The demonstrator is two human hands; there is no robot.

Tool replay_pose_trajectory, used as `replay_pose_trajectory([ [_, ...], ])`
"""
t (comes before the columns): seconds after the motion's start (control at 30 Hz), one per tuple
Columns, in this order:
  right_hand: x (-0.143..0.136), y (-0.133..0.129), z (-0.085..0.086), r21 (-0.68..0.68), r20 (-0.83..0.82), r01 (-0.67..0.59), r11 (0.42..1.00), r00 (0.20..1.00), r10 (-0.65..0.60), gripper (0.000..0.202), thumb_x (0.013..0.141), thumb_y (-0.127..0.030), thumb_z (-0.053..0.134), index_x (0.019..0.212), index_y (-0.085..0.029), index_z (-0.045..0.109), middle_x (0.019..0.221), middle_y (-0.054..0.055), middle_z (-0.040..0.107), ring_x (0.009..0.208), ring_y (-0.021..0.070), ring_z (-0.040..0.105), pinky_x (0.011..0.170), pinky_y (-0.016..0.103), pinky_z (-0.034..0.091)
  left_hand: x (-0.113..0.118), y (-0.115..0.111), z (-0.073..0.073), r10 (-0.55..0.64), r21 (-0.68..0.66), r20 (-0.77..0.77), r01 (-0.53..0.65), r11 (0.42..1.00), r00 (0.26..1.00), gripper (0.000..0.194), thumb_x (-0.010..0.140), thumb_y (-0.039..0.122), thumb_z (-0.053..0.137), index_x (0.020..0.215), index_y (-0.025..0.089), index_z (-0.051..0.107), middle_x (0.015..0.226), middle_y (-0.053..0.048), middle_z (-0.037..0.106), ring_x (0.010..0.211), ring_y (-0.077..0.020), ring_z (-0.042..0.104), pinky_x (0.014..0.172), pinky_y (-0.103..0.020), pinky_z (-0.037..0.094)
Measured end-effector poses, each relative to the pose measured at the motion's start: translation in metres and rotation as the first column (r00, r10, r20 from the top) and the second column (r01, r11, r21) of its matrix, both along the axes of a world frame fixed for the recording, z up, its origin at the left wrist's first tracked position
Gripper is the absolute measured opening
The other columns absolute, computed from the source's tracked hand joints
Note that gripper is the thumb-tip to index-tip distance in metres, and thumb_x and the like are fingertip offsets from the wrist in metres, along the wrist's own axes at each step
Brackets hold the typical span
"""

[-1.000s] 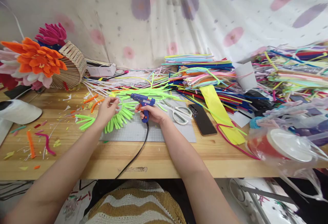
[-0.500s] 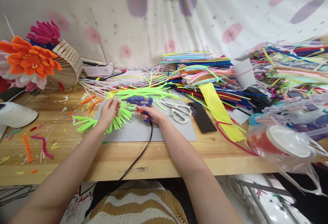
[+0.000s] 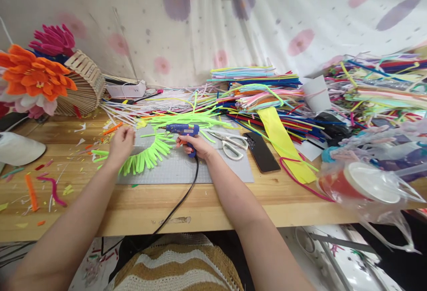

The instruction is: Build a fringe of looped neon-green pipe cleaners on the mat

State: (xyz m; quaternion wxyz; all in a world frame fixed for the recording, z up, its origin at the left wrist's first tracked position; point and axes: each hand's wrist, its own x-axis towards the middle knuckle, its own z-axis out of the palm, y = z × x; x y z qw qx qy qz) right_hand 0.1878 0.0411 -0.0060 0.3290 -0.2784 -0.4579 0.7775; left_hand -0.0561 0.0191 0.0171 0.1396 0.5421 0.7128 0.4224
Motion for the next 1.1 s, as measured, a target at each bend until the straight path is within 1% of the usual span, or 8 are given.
replay_pose_trajectory([
  [0.2,-0.001,0.0,0.001,0.016,0.001,-0.012,1.0,1.0,0.012,0.022,0.07,-0.034,0.057,0.075,-0.013,0.056,0.068,0.0,0.06,0.035,-0.0005,0.029,0.036,0.017,0.02,-0.095,-0.016,0.032,0.373,-0.02,-0.375,-0.41,0.912,0.849,0.021,0.074,0.042,0.047,0.066,0.023,0.046,0.071,-0.006,0.055,0.081,-0.0283,0.052,0.069,-0.045,0.037],
  [0.3,-0.002,-0.001,0.001,0.017,0.01,-0.013,1.0,1.0,0.013,0.022,0.07,-0.034,0.057,0.075,-0.013,0.056,0.066,0.0,0.06,0.035,-0.0004,0.029,0.036,0.017,0.018,-0.108,-0.024,0.04,0.395,0.136,-0.41,-0.373,0.918,0.822,0.038,0.062,0.035,0.062,0.096,0.03,0.049,0.086,-0.004,0.059,0.099,-0.0304,0.048,0.078,-0.047,0.037],
  [0.37,-0.002,-0.002,0.0,0.02,0.013,-0.006,1.0,1.0,0.006,0.022,0.071,-0.034,0.057,0.075,-0.012,0.056,0.066,0.0,0.06,0.036,-0.0003,0.029,0.036,0.018,0.018,-0.092,-0.025,0.041,0.34,0.056,-0.389,-0.346,0.936,0.856,0.027,0.073,0.043,0.051,0.096,0.029,0.053,0.081,-0.005,0.061,0.091,-0.0293,0.053,0.073,-0.045,0.038],
  [0.47,-0.002,-0.002,0.0,0.038,0.004,0.022,0.999,1.0,-0.022,0.022,0.07,-0.034,0.058,0.076,-0.013,0.056,0.068,0.0,0.06,0.036,-0.0004,0.03,0.037,0.018,0.018,-0.046,-0.02,0.032,0.222,-0.076,-0.373,-0.268,0.96,0.901,0.039,0.078,0.053,0.038,0.087,0.022,0.06,0.076,-0.006,0.062,0.076,-0.0261,0.057,0.063,-0.039,0.039],
  [0.63,-0.001,0.0,-0.002,0.063,-0.025,0.093,0.994,0.996,-0.091,0.019,0.067,-0.031,0.06,0.073,-0.015,0.052,0.069,-0.002,0.059,0.036,-0.0004,0.028,0.037,0.018,0.019,0.023,-0.007,-0.005,-0.176,-0.216,-0.163,0.139,0.966,0.971,0.032,0.071,0.041,0.054,0.093,0.018,0.057,0.084,-0.004,0.064,0.077,-0.0184,0.058,0.066,-0.03,0.042],
  [0.77,0.0,0.003,-0.002,0.127,-0.036,0.165,0.978,0.986,-0.162,0.015,0.067,-0.029,0.058,0.073,-0.016,0.053,0.069,-0.002,0.059,0.036,0.0007,0.029,0.039,0.019,0.023,0.04,0.001,-0.029,-0.221,-0.191,-0.021,0.213,0.958,0.975,0.024,0.069,0.037,0.054,0.08,0.017,0.059,0.075,-0.004,0.062,0.07,-0.0169,0.056,0.065,-0.029,0.041],
  [0.9,-0.002,0.002,0.004,0.238,-0.054,0.225,0.945,0.974,-0.219,0.011,0.064,-0.025,0.055,0.071,-0.017,0.057,0.076,0.0,0.06,0.049,0.0044,0.044,0.051,0.021,0.036,0.045,0.002,-0.036,-0.347,-0.042,0.413,0.399,0.916,0.842,0.026,0.062,0.04,0.06,0.073,0.016,0.059,0.068,0.0,0.061,0.064,-0.0133,0.054,0.064,-0.026,0.042],
  [1.1,-0.013,-0.002,0.009,0.386,0.096,0.193,0.902,0.964,-0.247,0.013,0.059,-0.026,0.06,0.067,-0.017,0.059,0.077,0.001,0.061,0.078,0.0141,0.055,0.074,0.027,0.042,0.053,-0.005,-0.03,-0.346,0.017,0.589,0.417,0.909,0.73,0.036,0.052,0.042,0.07,0.074,0.016,0.06,0.071,0.0,0.062,0.067,-0.0129,0.054,0.068,-0.027,0.042],
])
